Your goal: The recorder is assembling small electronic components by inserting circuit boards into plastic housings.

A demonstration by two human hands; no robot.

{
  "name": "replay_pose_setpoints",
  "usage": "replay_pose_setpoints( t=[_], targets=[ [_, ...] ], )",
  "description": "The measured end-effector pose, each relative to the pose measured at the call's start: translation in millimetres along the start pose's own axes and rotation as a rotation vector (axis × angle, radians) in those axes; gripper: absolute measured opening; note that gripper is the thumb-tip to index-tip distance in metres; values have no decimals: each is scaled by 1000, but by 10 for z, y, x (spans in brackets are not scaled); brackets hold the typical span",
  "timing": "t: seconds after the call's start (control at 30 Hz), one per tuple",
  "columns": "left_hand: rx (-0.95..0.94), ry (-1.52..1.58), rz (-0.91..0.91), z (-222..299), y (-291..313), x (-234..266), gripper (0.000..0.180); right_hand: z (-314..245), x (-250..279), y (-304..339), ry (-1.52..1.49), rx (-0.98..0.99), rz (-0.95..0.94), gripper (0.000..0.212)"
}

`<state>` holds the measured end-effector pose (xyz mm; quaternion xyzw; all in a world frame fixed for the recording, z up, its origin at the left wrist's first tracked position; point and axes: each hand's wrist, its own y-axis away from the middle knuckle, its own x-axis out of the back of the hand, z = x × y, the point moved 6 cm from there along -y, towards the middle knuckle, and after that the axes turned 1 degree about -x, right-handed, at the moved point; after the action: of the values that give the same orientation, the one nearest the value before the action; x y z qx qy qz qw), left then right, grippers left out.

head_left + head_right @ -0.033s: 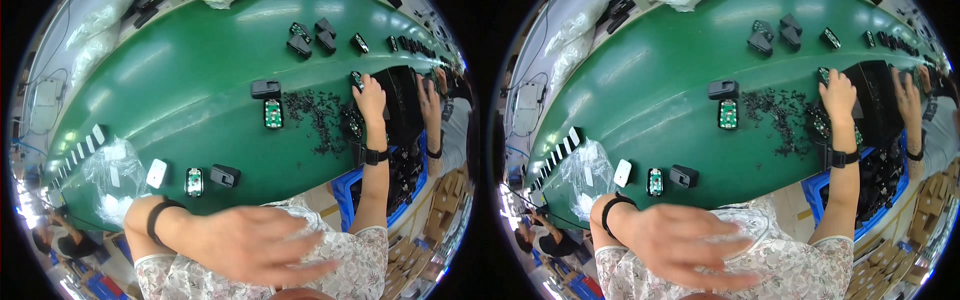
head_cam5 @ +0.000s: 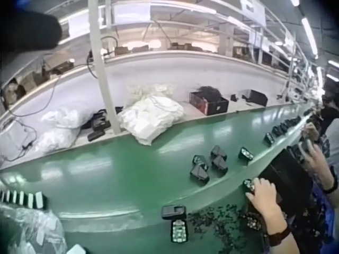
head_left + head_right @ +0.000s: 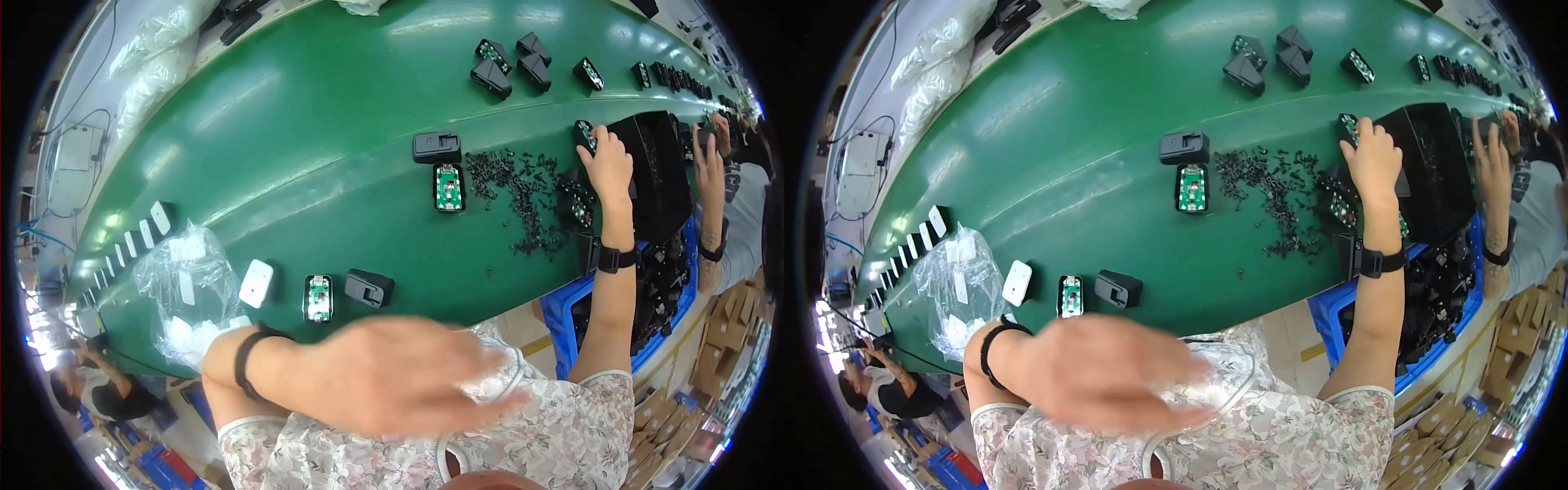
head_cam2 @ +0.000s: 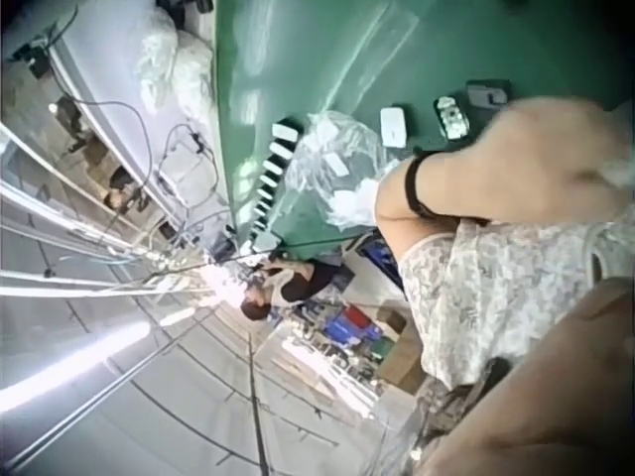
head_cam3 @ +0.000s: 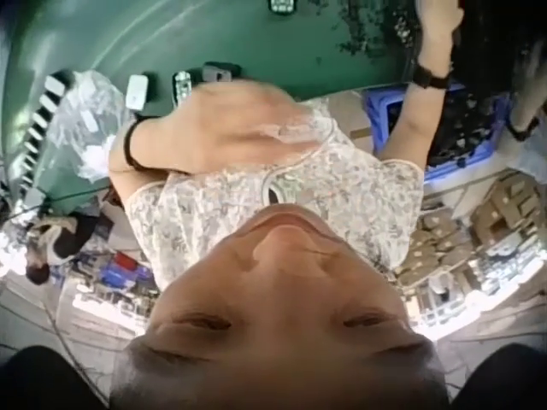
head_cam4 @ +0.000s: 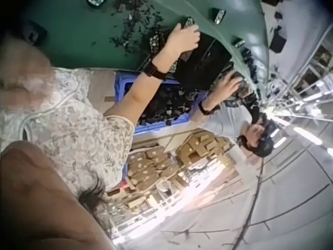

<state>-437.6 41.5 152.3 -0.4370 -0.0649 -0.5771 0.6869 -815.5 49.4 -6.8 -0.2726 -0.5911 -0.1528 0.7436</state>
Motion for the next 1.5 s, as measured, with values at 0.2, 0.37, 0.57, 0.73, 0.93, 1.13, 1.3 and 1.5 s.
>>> replay_pose_setpoints(
  t=[0.2,0.37,0.57,0.73,0.93,1.13,1.3,1.5],
  targets=[
    [693,-109,239,-937,774,292,33,-943,487,-485,-393,294,289,23],
    [652,-87,303,-1218,753,254,30,-1510,75,-1306,-492,211,-5,43],
    [709,-93,403,-1425,935,348,24,-1657,-174,-1672,-301,315,-454,37],
    [747,-64,452,-1593,892,407,21,-1328,45,-1737,-683,176,-169,33],
    [612,54,612,-1747,346,285,61,-1474,662,-624,-2003,-111,-338,25],
    [389,487,597,-1680,-124,-125,67,-1621,920,563,-2166,-284,-258,19],
    [440,881,573,-1661,-119,-298,61,-1251,1214,924,-1481,-7,474,27],
    [505,1061,409,-1565,-190,-416,64,-1093,1332,931,-1334,143,258,19]
  ],
)
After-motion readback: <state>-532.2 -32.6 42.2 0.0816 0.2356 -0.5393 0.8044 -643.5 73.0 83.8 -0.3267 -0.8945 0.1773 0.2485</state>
